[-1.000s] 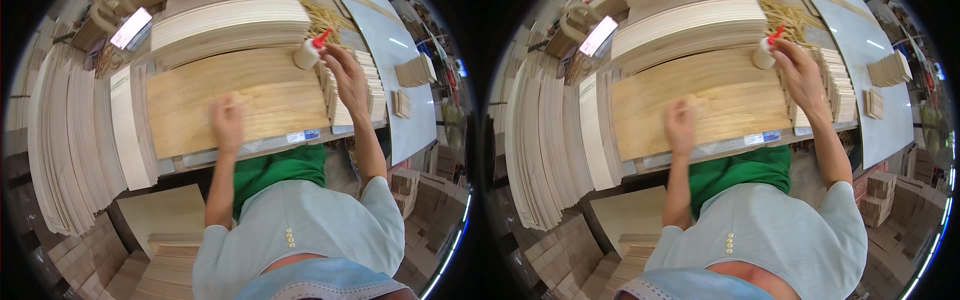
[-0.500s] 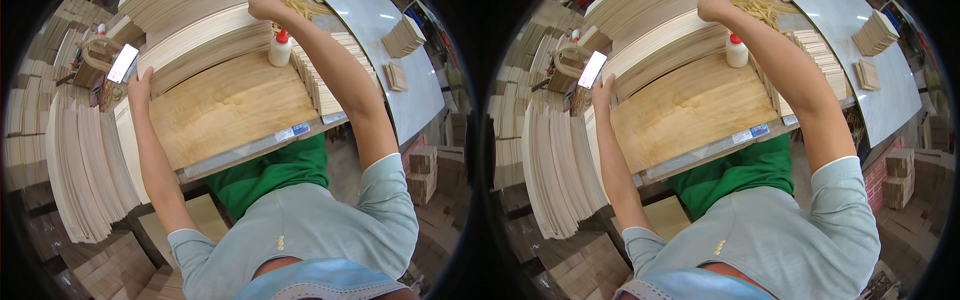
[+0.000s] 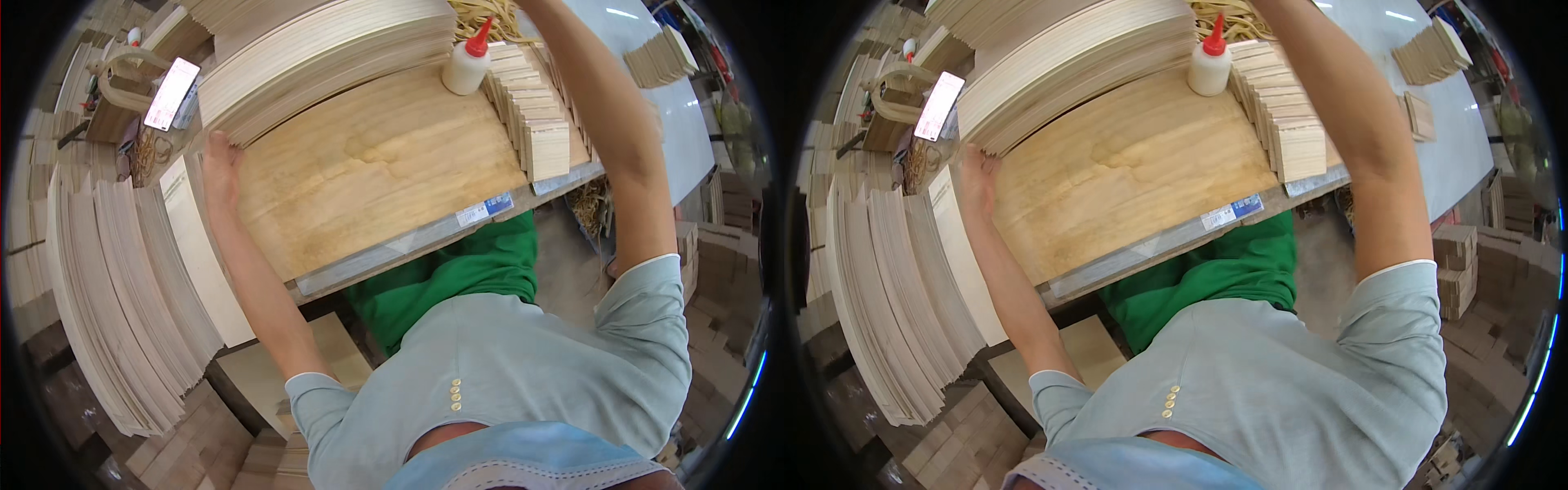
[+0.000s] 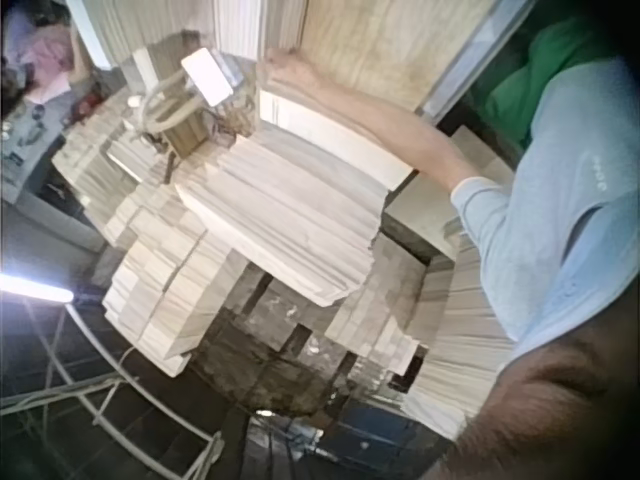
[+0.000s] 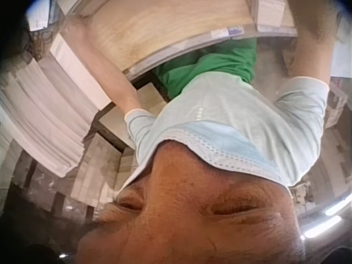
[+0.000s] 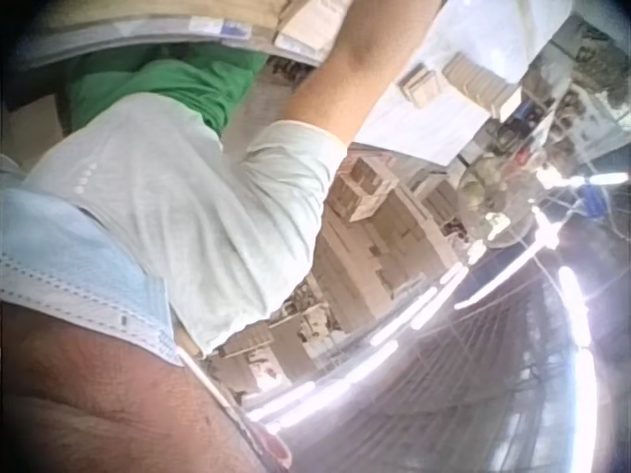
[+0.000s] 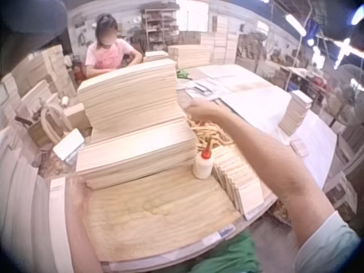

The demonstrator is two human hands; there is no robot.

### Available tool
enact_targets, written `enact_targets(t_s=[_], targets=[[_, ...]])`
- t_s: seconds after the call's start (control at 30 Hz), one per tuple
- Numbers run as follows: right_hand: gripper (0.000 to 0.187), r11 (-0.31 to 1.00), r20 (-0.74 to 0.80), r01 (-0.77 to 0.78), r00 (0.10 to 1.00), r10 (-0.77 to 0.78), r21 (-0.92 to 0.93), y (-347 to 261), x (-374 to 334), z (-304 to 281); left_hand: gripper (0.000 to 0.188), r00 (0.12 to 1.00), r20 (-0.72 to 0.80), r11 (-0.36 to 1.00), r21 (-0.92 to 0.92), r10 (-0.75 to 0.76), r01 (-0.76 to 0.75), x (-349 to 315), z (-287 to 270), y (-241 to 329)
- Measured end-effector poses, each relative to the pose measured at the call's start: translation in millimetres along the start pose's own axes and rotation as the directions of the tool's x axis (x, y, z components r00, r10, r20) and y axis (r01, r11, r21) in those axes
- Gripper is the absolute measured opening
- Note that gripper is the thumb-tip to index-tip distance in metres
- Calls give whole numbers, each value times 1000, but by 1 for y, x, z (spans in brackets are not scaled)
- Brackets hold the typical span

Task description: Gluing thin wooden boards and stacking them in a furniture factory setting.

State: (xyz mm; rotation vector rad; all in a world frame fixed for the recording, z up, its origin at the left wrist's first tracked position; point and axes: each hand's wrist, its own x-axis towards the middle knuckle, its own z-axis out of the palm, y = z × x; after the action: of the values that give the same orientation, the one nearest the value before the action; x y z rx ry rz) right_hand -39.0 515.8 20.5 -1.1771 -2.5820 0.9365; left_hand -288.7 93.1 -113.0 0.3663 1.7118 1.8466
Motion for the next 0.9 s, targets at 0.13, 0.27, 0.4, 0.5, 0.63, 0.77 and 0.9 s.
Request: enact_targets(t_s=[0.13,0.27,0.4,0.5,0.63,0.77,0.9], targets=[[29,906,231,-14,968,-93,423,102,5,-33,66,964,175,874,413,200,-257,-4,22,-19],[37,861,460,-224,888,-14,458,85,-26,3,61,975,70,763,612,212,-210,-9,25,-24],[36,791,579,-306,812,-74,530,104,-12,29,54,972,41,781,589,230,-210,1,38,-29],[36,760,618,-368,784,-56,536,101,-3,39,50,974,13,771,608,225,-186,7,35,-29],[35,736,580,-388,815,-8,555,91,-11,41,42,955,11,653,727,296,-211,5,33,-27],[36,766,549,-356,836,4,536,96,-11,43,38,955,0,693,688,297,-216,9,31,-34],[36,756,555,-316,829,-75,573,94,-13,48,44,955,-32,731,651,296,-205,16,15,-44]])
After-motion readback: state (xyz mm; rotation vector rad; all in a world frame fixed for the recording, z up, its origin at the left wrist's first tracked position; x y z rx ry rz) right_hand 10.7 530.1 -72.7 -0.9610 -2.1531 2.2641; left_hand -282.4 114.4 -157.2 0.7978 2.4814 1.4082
